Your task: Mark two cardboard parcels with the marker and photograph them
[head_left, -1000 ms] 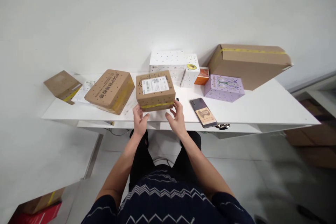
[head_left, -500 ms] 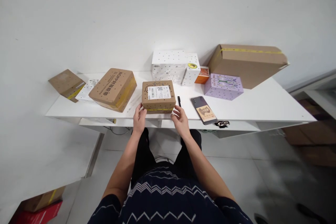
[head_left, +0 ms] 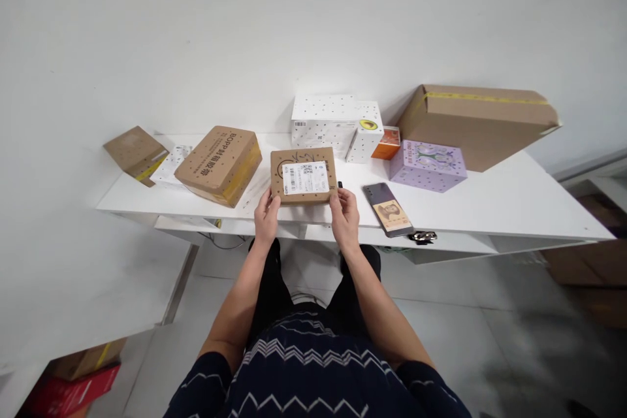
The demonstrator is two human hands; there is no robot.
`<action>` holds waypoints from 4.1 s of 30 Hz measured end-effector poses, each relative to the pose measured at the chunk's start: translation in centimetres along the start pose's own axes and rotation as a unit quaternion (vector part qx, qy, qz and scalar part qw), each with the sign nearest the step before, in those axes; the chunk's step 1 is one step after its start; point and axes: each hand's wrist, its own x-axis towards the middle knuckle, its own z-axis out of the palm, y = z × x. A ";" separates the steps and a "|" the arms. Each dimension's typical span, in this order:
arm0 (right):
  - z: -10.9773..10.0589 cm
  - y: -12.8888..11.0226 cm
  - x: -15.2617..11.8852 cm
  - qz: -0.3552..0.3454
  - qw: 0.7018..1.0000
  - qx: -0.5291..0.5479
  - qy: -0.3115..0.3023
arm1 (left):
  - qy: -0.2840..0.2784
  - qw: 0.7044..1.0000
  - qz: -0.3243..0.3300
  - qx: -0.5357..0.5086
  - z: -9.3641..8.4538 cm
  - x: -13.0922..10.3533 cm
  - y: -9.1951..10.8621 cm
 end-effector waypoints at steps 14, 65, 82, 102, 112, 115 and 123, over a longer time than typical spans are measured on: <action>-0.9 2.4 -1.8 -0.006 0.999 0.044 -0.001 | -0.005 1.000 0.021 -0.022 0.0 -2.7 -1.9; -3.6 4.3 5.1 0.082 0.833 -0.536 -0.106 | 0.028 0.850 0.375 0.369 0.3 -3.5 -0.1; -6.2 4.7 5.6 0.126 0.959 -0.252 -0.040 | 0.023 0.850 0.345 0.398 1.2 -3.6 0.6; 0.6 -5.4 6.3 -0.061 0.993 0.080 -0.062 | -0.057 0.846 0.311 0.430 5.0 0.0 3.9; 1.0 -4.5 5.3 -0.129 0.978 -0.112 -0.117 | -0.054 0.830 0.320 0.453 5.0 -0.4 3.7; 1.2 -4.7 5.3 -0.146 0.973 -0.131 -0.119 | -0.059 0.839 0.308 0.445 5.0 -0.4 3.7; 1.4 -5.0 5.3 -0.162 0.964 -0.167 -0.133 | -0.059 0.838 0.308 0.447 5.0 -0.4 3.7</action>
